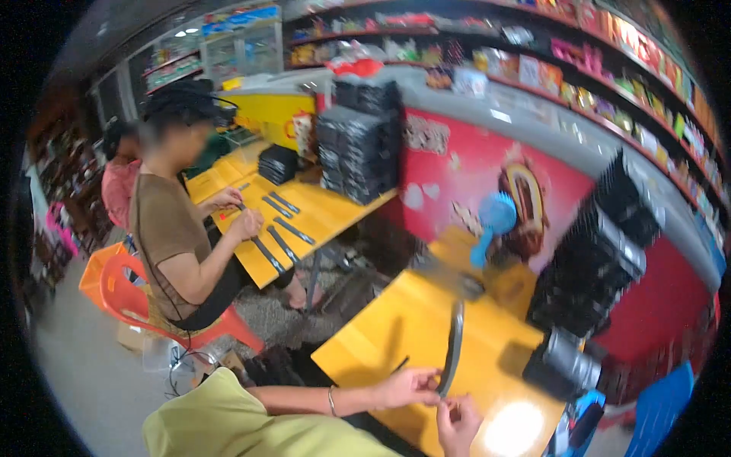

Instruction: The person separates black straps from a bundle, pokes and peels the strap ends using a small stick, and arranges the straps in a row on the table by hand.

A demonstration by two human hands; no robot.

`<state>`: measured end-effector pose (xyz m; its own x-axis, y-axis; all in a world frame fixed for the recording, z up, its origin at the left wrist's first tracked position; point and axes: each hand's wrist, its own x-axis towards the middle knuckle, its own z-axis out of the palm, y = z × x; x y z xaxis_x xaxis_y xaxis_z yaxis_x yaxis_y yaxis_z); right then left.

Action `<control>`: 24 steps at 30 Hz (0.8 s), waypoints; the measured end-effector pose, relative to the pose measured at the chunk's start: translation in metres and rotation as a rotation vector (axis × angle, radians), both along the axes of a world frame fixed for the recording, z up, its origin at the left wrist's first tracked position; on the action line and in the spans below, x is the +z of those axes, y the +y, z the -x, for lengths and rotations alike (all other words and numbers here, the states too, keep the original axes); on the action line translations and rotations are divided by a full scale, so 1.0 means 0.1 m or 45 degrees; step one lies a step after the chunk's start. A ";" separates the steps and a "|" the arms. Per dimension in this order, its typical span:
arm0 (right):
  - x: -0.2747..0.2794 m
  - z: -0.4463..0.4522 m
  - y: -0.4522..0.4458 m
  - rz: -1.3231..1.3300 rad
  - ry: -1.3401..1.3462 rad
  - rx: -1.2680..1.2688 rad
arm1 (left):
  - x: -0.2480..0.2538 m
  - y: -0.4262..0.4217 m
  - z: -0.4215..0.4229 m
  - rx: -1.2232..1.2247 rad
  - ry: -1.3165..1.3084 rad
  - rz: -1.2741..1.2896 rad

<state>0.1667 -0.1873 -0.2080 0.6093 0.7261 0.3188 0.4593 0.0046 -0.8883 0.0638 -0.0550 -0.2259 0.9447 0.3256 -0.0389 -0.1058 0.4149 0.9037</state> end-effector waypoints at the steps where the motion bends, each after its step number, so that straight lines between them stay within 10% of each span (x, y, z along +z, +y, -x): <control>1: -0.04 -0.05 -0.02 0.023 -0.108 -0.002 | -0.02 0.02 0.01 0.014 0.007 -0.029; 24: 0.33 0.14 0.04 0.111 -0.458 0.029 | 0.25 0.03 0.14 0.443 -0.273 0.089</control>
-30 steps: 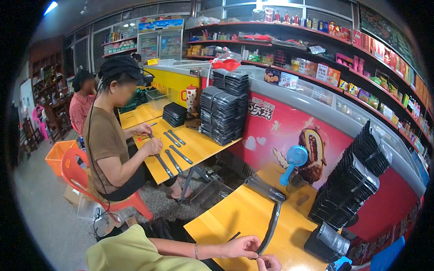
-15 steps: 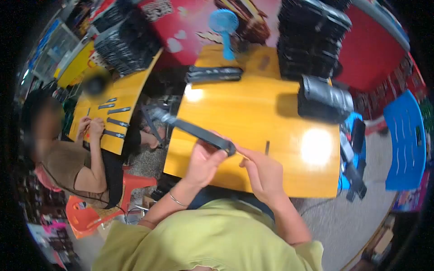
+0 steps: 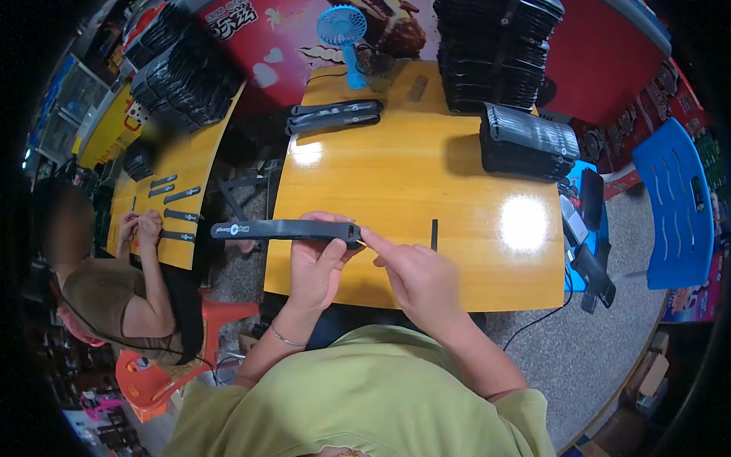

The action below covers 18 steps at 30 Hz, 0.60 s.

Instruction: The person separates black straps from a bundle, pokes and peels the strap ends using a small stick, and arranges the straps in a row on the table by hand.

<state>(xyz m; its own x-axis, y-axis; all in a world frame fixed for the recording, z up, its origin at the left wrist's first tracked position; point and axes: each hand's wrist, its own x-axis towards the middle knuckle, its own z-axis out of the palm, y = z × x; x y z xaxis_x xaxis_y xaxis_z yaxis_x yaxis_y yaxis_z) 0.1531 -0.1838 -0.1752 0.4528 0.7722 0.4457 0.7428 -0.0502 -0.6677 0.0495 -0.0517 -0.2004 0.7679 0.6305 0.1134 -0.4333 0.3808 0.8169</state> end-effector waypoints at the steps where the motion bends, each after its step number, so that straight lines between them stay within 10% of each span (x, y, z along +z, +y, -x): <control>1: -0.01 0.00 0.00 -0.017 -0.041 -0.004 | -0.01 0.00 0.00 0.006 -0.003 0.000; 10: 0.01 0.00 -0.04 0.056 -0.357 -0.107 | -0.01 -0.04 0.01 0.082 0.067 -0.078; 18: 0.09 0.12 0.03 0.103 1.173 0.178 | 0.03 -0.09 0.00 0.250 0.069 -0.564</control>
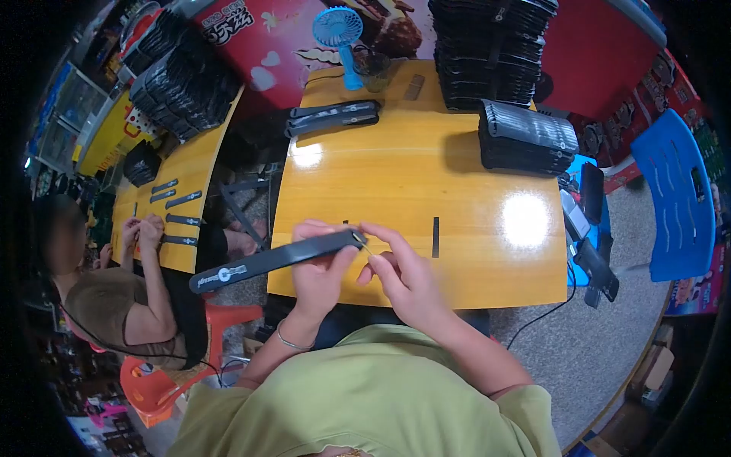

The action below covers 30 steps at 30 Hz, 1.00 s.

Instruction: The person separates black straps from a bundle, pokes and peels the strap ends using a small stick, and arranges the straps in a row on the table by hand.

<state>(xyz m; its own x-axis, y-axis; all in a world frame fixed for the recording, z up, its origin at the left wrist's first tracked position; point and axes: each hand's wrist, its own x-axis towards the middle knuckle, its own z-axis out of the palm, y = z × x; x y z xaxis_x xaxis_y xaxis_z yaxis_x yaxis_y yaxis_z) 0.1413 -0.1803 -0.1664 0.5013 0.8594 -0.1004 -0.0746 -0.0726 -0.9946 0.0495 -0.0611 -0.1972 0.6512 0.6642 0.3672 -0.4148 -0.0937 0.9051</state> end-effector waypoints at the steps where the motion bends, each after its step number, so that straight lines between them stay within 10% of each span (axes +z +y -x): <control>1: -0.02 0.01 0.01 -0.023 0.206 0.017 | 0.00 -0.02 0.01 -0.044 -0.004 0.034; 16: -0.10 0.09 0.18 -0.085 -0.935 -0.271 | 0.03 -0.04 -0.02 -0.066 0.097 0.452; 30: -0.27 0.07 0.14 -0.106 -0.390 -0.139 | -0.09 0.36 0.14 -0.535 0.394 0.305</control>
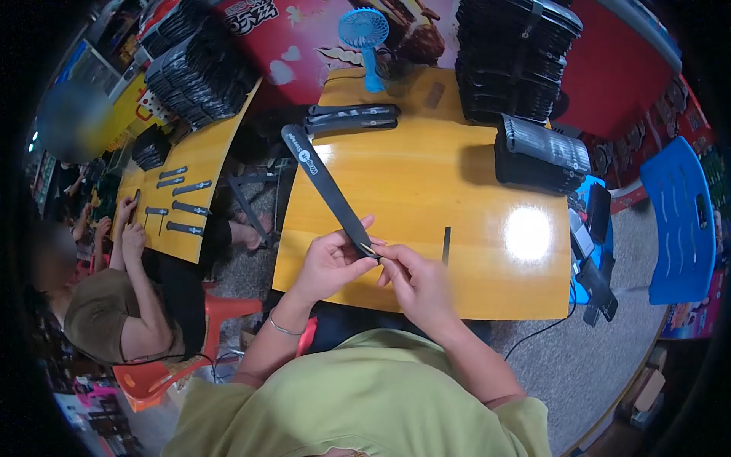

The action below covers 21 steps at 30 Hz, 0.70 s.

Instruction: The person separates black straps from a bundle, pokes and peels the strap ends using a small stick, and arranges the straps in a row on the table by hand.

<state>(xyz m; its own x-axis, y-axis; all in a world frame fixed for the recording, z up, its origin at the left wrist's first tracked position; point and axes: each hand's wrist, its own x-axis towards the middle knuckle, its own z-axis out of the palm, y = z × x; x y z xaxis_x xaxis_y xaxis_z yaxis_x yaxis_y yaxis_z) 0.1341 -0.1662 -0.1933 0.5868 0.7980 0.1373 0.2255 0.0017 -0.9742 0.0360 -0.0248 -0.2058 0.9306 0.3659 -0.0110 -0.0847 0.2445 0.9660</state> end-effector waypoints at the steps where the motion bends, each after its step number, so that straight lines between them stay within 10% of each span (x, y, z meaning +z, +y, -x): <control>1: 0.00 0.03 0.00 0.005 -0.006 -0.035 | 0.04 0.00 -0.01 -0.013 0.007 -0.002; 21: 0.31 -0.36 0.07 0.111 -1.016 0.152 | 0.08 0.06 0.06 -0.181 0.089 0.144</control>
<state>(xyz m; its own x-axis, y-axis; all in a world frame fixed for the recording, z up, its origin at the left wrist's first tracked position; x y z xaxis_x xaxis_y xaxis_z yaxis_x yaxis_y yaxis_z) 0.1702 -0.1589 -0.1619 0.2489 0.8762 0.4128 0.8554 0.0010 -0.5179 0.0301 -0.0190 -0.1979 0.9684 0.2235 -0.1111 0.0249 0.3566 0.9339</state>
